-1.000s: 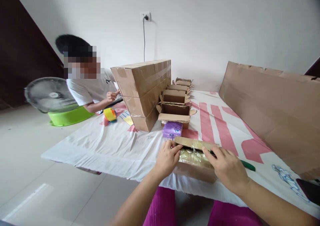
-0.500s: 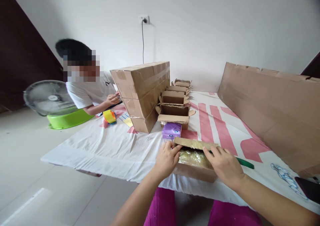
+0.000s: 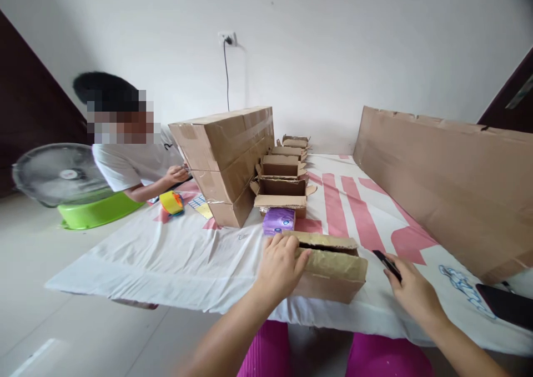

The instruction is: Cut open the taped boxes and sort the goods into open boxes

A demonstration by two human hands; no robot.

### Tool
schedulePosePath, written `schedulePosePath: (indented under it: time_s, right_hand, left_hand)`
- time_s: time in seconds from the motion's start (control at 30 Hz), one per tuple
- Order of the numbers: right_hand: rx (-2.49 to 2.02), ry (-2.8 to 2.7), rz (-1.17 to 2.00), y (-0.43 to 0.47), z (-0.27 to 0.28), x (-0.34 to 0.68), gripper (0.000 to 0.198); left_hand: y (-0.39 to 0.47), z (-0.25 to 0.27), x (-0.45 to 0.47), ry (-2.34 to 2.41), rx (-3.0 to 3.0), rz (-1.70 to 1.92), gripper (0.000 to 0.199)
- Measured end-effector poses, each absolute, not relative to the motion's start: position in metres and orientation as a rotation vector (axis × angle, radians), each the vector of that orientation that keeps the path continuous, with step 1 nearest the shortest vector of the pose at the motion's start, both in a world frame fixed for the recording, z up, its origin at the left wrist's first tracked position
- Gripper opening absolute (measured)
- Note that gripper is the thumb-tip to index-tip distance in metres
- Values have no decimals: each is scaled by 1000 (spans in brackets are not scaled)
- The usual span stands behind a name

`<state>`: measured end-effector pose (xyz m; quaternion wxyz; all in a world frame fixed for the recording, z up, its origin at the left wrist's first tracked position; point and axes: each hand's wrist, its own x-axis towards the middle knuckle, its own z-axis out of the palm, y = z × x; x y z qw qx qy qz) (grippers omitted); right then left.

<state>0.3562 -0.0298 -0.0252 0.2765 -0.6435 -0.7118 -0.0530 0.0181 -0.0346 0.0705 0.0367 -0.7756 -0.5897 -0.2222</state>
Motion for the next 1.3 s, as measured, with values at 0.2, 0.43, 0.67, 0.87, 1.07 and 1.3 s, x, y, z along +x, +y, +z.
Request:
schedulePosePath:
  time_s: [0.2, 0.43, 0.67, 0.87, 1.07, 1.3]
  right_hand:
    - [-1885, -1991, -34, -32, -85, 388, 36]
    - [-1758, -2043, -113, -32, -97, 391, 32]
    - [-1596, -1965, -189, -15, -57, 375, 26]
    - [-1110, -1961, -67, -5, 44, 307, 16]
    - [-848, -2391, -278, 12, 65, 225, 24]
    - [-836, -2468, -553, 34, 46, 197, 21]
  left_hand:
    - [-46, 70, 29, -1552, -2424, -827, 41]
    - [-57, 61, 34, -1332, -2451, -797, 26]
    - [-76, 50, 33, -1343, -2456, -828, 22]
    - [-91, 29, 32, -1497, -2553, -811, 19]
    - [-95, 10, 32, -1506, -2517, -889, 19]
    - [-99, 1, 30, -1443, -2514, -967, 19]
